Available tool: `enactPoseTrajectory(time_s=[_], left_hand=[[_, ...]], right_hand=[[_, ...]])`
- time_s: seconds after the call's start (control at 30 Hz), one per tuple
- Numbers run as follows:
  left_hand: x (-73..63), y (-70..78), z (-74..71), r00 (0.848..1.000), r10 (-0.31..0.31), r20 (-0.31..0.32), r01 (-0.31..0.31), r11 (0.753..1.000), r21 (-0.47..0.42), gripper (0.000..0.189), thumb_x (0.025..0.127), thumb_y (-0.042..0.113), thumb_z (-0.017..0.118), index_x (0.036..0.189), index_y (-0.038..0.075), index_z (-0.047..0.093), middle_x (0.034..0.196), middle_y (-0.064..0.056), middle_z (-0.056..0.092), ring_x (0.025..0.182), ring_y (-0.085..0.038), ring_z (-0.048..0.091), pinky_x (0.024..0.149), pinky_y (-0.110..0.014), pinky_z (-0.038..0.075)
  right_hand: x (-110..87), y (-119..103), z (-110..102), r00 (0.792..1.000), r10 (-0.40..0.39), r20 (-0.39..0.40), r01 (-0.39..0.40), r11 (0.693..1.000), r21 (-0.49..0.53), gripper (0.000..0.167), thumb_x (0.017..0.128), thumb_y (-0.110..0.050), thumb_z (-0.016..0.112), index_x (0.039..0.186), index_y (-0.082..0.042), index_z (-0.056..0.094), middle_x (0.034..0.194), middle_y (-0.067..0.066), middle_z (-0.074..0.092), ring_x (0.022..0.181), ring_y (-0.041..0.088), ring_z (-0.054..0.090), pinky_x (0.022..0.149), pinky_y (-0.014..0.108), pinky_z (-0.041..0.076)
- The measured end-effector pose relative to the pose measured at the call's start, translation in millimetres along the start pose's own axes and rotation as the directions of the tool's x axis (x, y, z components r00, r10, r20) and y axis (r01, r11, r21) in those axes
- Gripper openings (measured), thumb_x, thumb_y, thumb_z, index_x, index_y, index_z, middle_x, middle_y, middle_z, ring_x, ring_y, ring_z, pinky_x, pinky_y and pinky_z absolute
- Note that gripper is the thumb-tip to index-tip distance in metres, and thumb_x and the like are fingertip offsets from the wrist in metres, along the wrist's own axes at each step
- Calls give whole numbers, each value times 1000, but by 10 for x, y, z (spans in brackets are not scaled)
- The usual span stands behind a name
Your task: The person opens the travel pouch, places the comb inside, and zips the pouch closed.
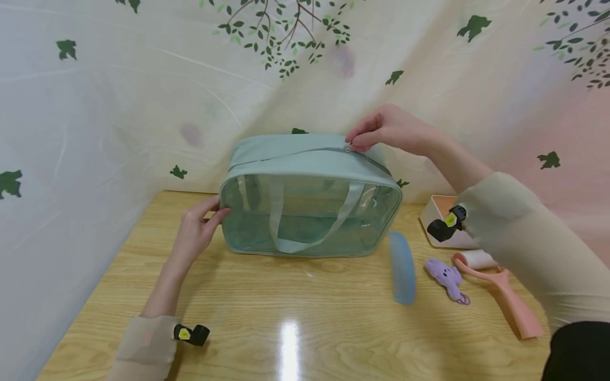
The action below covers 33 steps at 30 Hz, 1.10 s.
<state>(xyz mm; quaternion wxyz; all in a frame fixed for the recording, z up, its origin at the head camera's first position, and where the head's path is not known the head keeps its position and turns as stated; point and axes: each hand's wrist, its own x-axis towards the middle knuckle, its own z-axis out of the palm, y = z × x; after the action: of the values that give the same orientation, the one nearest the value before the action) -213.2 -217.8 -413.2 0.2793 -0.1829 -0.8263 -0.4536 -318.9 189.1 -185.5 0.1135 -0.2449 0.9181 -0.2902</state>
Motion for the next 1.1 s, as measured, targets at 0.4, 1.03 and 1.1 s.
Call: enactPoseTrajectory(time_s=[0.4, 1.03, 1.1], left_hand=[[11, 9, -12, 1000, 15, -15, -15, 1000, 0, 20, 95, 0, 70, 115, 1, 74, 105, -18, 76, 96, 15, 58, 68, -3, 54], [-2, 3, 31, 999, 35, -32, -35, 999, -11, 19, 93, -3, 71, 111, 2, 75, 101, -16, 77, 93, 15, 59, 68, -2, 53], [-2, 6, 31, 999, 35, -34, -35, 999, -9, 19, 93, -4, 71, 111, 1, 75, 101, -16, 77, 93, 15, 59, 68, -1, 53]], right_hand=[[184, -212, 21, 998, -42, 48, 42, 999, -6, 26, 100, -27, 68, 121, -13, 75, 112, -1, 78, 100, 12, 73, 93, 23, 58], [378, -494, 115, 992, -71, 103, 69, 997, 23, 24, 99, -20, 69, 118, -8, 76, 101, -2, 79, 93, 10, 72, 89, 24, 59], [402, -523, 126, 991, -77, 109, 74, 997, 25, 23, 99, -20, 69, 118, -8, 76, 101, -2, 79, 93, 10, 72, 88, 24, 59]])
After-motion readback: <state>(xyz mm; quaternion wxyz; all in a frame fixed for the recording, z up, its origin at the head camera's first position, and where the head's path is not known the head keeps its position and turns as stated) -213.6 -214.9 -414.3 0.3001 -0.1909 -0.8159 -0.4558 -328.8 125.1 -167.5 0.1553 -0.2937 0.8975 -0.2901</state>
